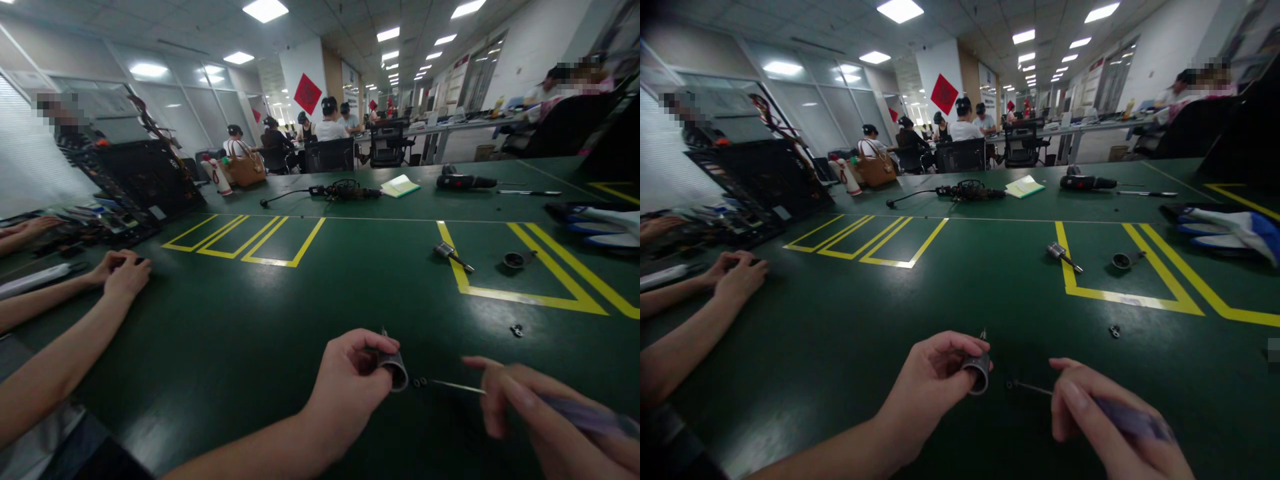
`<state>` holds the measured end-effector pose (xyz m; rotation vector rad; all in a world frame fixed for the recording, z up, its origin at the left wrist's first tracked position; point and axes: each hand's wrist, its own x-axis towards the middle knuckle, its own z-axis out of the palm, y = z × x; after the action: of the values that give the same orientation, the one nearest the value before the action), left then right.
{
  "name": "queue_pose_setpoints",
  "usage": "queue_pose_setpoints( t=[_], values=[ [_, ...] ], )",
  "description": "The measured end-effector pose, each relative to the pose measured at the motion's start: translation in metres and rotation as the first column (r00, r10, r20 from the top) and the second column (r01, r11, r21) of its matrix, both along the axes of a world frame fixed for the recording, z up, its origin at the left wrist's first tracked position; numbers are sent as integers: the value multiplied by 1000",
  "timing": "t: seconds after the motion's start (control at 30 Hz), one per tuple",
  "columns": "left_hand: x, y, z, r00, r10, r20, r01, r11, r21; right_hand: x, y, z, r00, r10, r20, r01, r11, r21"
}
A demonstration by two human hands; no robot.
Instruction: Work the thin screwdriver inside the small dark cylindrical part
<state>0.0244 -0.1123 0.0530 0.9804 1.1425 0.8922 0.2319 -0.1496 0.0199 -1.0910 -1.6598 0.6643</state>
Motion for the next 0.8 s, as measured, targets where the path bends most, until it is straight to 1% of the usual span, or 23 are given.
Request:
queue_pose_setpoints(
  t=[0.07, 0.13, 0.2, 0.27, 0.4, 0.47, 0.53, 0.6, 0.63, 0.7, 0.77, 0.8],
  values=[
    [-1, 0, 5, 1000, -9, 21, 10, 999, -39, 0, 5, -2, 997, -70, -46, 60, 980, -192],
    [-3, 1, 8, 999, -13, 49, 17, 997, -73, -3, 8, -2, 992, -91, -89, 61, 954, -293],
    [-4, 1, 9, 998, -8, 65, 14, 996, -89, -6, 9, -1, 990, -88, -111, 48, 945, -323],
    [-6, 2, 9, 998, -1, 63, 7, 996, -92, -6, 9, -2, 990, -94, -107, 55, 944, -325],
    [-6, 2, 8, 998, -4, 61, 11, 994, -108, -4, 8, -5, 995, -93, -26, 81, 947, -310],
    [-6, 1, 9, 998, -10, 69, 18, 994, -106, -3, 9, -4, 996, -65, 57, 78, 957, -278],
    [-6, 0, 9, 997, -14, 79, 22, 995, -98, -4, 9, -1, 987, -42, 154, 73, 976, -203],
    [-6, 0, 9, 995, -15, 96, 25, 995, -96, -7, 7, 4, 968, -27, 248, 45, 997, -66],
    [-6, 0, 8, 994, -16, 106, 27, 995, -99, -9, 6, 5, 955, -11, 296, 7, 1000, 14],
    [-6, 0, 8, 993, -13, 120, 26, 994, -108, -13, 3, 7, 921, 25, 389, -100, 979, 175],
    [-6, 1, 8, 992, -5, 123, 19, 993, -115, -16, 2, 8, 880, 54, 471, -211, 934, 288],
    [-6, 1, 7, 993, -2, 121, 16, 993, -115, -16, 1, 9, 868, 51, 494, -242, 913, 330]
  ],
)
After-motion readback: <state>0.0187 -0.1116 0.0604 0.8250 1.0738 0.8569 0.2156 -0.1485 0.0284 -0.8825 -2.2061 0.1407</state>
